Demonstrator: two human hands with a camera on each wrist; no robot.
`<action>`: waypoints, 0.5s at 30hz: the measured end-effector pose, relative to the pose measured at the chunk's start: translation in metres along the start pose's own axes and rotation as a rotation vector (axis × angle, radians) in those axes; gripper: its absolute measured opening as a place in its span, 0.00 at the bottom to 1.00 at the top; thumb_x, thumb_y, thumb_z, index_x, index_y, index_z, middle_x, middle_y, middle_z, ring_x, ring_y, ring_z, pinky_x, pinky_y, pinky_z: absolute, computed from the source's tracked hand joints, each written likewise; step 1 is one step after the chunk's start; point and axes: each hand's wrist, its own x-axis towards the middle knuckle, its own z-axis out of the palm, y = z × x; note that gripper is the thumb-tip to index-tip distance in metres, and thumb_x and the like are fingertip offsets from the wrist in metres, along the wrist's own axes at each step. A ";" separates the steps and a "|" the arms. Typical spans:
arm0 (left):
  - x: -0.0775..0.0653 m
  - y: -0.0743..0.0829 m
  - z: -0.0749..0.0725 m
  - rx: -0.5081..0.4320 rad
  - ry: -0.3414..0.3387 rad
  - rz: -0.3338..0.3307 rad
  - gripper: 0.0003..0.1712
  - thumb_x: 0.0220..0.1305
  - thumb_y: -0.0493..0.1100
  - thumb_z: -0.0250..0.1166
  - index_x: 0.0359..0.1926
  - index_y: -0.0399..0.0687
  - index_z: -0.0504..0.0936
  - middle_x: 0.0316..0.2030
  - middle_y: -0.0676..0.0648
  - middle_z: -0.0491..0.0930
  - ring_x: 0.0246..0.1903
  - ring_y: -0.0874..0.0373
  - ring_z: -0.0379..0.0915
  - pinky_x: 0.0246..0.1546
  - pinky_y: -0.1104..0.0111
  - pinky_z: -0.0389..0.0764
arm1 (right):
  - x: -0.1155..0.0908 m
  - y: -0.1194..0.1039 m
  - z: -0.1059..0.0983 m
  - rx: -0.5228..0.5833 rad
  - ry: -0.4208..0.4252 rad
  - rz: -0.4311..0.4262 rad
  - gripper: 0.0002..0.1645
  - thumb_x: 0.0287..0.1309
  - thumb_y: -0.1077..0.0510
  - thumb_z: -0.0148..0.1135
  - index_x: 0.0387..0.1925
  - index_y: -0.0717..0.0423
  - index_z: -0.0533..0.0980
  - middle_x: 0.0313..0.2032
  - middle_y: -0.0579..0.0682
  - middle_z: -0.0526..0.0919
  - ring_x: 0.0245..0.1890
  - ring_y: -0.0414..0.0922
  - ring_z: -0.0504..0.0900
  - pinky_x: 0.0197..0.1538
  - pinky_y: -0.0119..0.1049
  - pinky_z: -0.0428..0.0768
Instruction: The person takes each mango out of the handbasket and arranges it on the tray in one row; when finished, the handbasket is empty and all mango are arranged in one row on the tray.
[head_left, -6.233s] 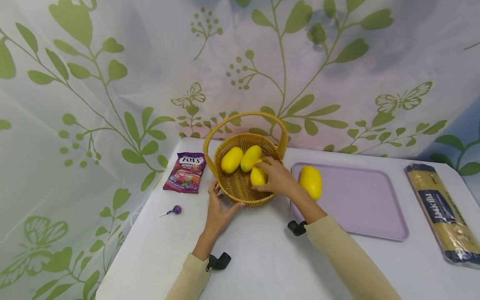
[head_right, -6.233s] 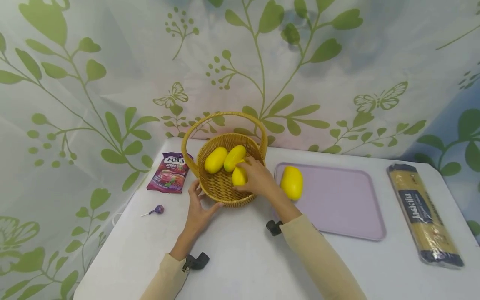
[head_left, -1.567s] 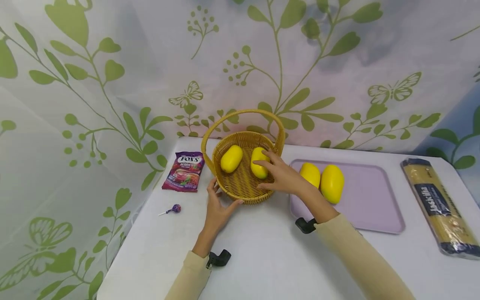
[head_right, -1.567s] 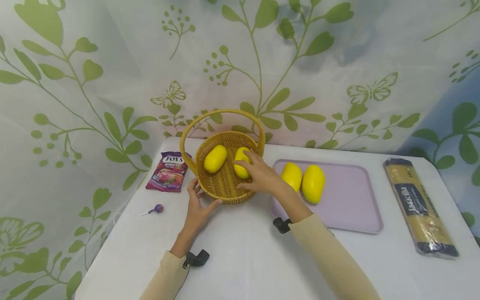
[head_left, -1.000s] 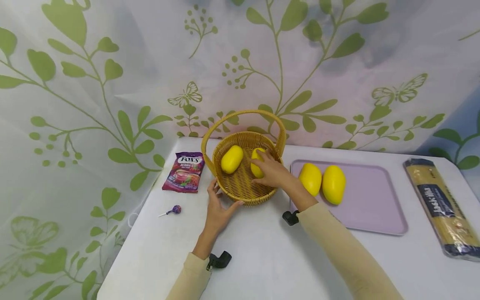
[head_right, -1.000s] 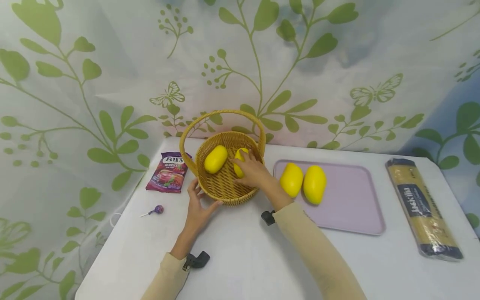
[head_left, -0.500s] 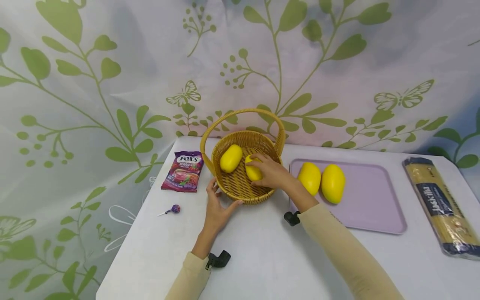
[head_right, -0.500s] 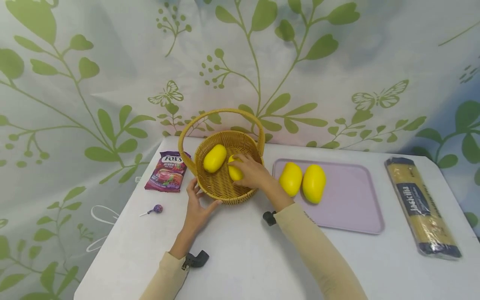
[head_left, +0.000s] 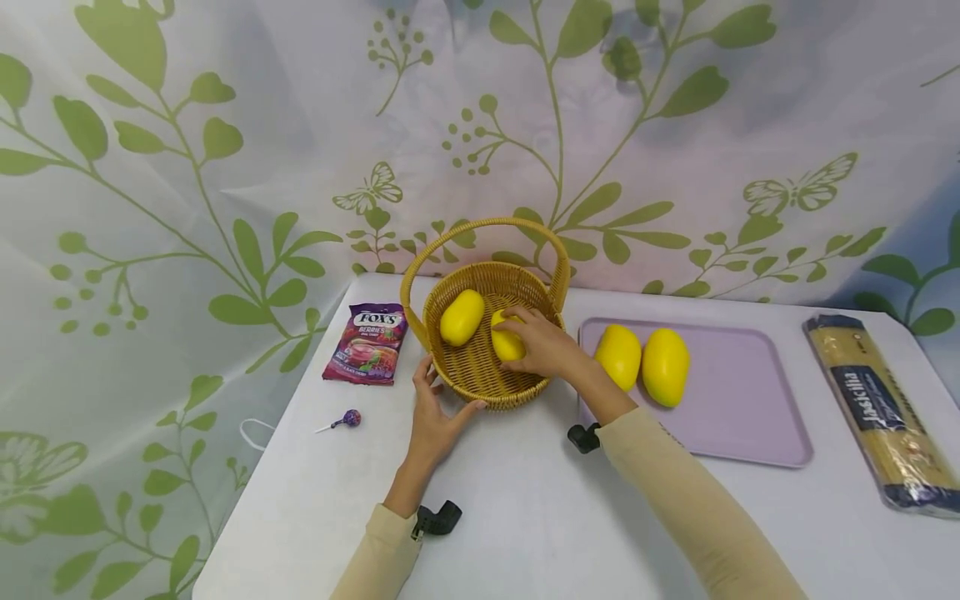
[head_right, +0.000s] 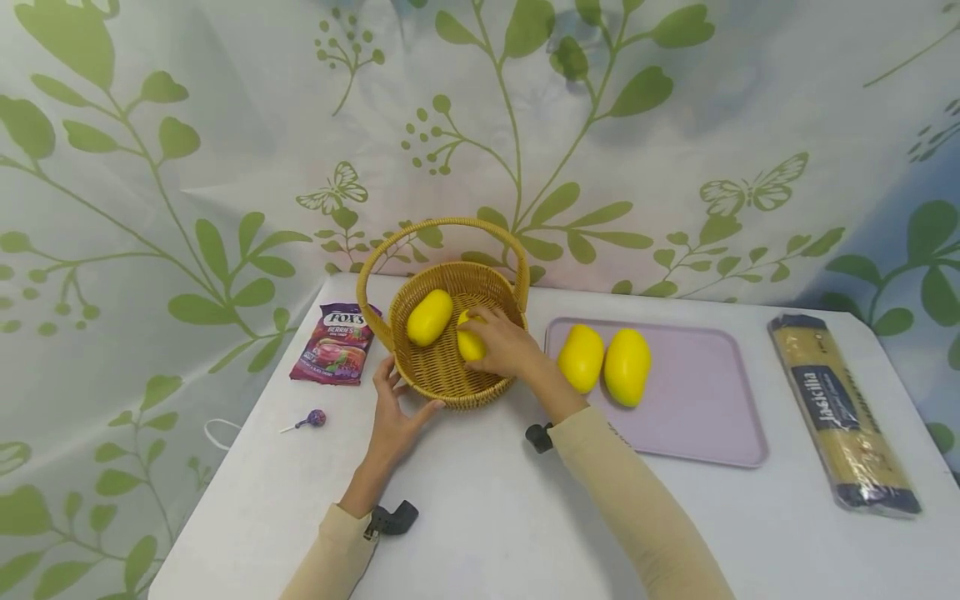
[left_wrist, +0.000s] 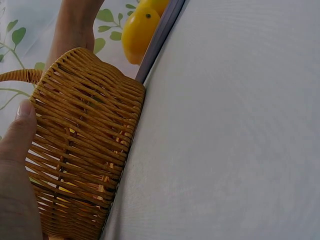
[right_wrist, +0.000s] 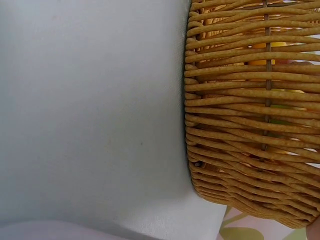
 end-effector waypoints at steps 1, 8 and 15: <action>0.000 0.000 0.000 -0.003 0.000 0.002 0.60 0.47 0.53 0.74 0.70 0.45 0.42 0.68 0.40 0.52 0.64 0.47 0.57 0.54 0.51 0.68 | -0.001 0.000 0.000 -0.001 0.008 -0.006 0.38 0.45 0.44 0.71 0.59 0.47 0.71 0.64 0.50 0.63 0.62 0.55 0.63 0.60 0.52 0.69; -0.004 -0.003 0.001 -0.015 -0.004 0.012 0.60 0.48 0.52 0.73 0.70 0.45 0.42 0.68 0.38 0.53 0.64 0.43 0.57 0.53 0.52 0.69 | -0.010 -0.005 -0.003 -0.020 0.081 -0.102 0.37 0.45 0.46 0.72 0.59 0.48 0.72 0.64 0.51 0.63 0.62 0.54 0.63 0.60 0.51 0.69; -0.003 -0.005 -0.001 -0.018 0.008 0.053 0.60 0.47 0.52 0.73 0.69 0.41 0.43 0.67 0.37 0.54 0.62 0.41 0.59 0.52 0.50 0.69 | -0.025 -0.019 -0.023 -0.019 0.144 -0.126 0.36 0.46 0.47 0.71 0.59 0.48 0.72 0.64 0.52 0.63 0.63 0.53 0.62 0.61 0.52 0.68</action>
